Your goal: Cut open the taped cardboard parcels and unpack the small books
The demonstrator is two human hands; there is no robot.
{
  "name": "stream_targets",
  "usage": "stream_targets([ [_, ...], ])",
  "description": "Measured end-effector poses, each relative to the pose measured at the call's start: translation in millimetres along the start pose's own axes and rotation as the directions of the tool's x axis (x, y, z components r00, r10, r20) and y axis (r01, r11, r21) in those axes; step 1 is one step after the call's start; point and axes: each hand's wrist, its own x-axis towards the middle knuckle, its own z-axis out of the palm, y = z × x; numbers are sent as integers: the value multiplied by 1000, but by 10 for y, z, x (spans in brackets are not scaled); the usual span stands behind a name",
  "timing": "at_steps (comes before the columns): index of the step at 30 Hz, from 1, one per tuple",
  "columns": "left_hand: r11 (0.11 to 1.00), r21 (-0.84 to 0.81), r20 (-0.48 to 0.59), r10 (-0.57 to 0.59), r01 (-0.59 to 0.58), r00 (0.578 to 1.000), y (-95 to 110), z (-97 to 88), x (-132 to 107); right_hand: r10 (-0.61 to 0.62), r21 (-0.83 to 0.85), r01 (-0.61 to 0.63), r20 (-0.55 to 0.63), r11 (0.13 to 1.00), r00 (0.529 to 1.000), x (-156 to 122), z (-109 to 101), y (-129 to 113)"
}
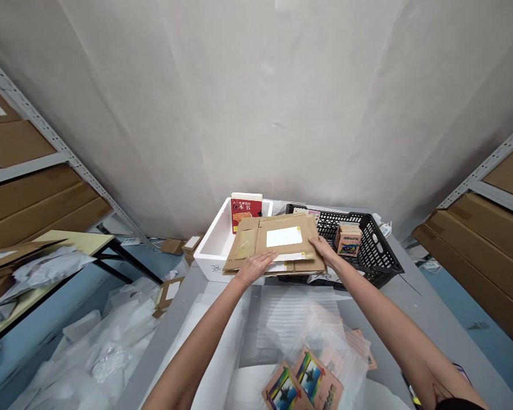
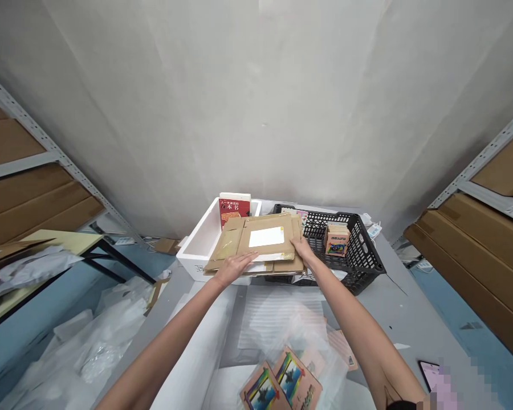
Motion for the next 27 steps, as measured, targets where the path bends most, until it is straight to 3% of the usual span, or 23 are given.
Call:
stream_targets([
  [6,994,-32,10,102,-102,995,165,133,96,-56,-58,56,2,997,998,-18,-29,44],
  [8,998,-52,-4,40,-40,999,118,75,72,-55,-95,52,-36,994,998,0,-71,87],
  [9,996,-57,-41,-71,68,997,58,19,47,-57,-115,50,-62,992,996,16,-93,110],
  [10,972,-66,-95,-231,226,968,-24,-52,17,-60,-138,48,-89,989,994,35,-114,131],
  [11,904,-92,-154,-427,418,891,-124,-131,-18,-66,-161,46,-118,986,991,55,-135,148],
  [12,793,-127,-188,-608,595,771,-233,-211,-54,-73,-186,45,-148,982,986,75,-154,161],
  [13,683,-172,-170,-731,710,661,-342,-283,-90,-83,-210,45,-178,977,981,94,-172,169],
  [14,596,-216,-106,-801,773,588,-442,-340,-124,-96,-232,46,-207,972,974,110,-189,172],
  [15,550,-236,-55,-830,801,554,-527,-377,-153,-110,-251,49,-232,967,967,122,-202,173],
  [18,478,-297,64,-854,827,517,-656,-370,-200,-141,-277,63,-270,959,952,133,-217,173],
  [22,356,-438,137,-881,826,453,-632,-271,-155,-117,-246,49,-270,968,956,118,-188,192],
  [27,260,-639,163,-874,724,458,-573,-408,82,-47,-141,11,-256,990,966,116,-227,88],
])
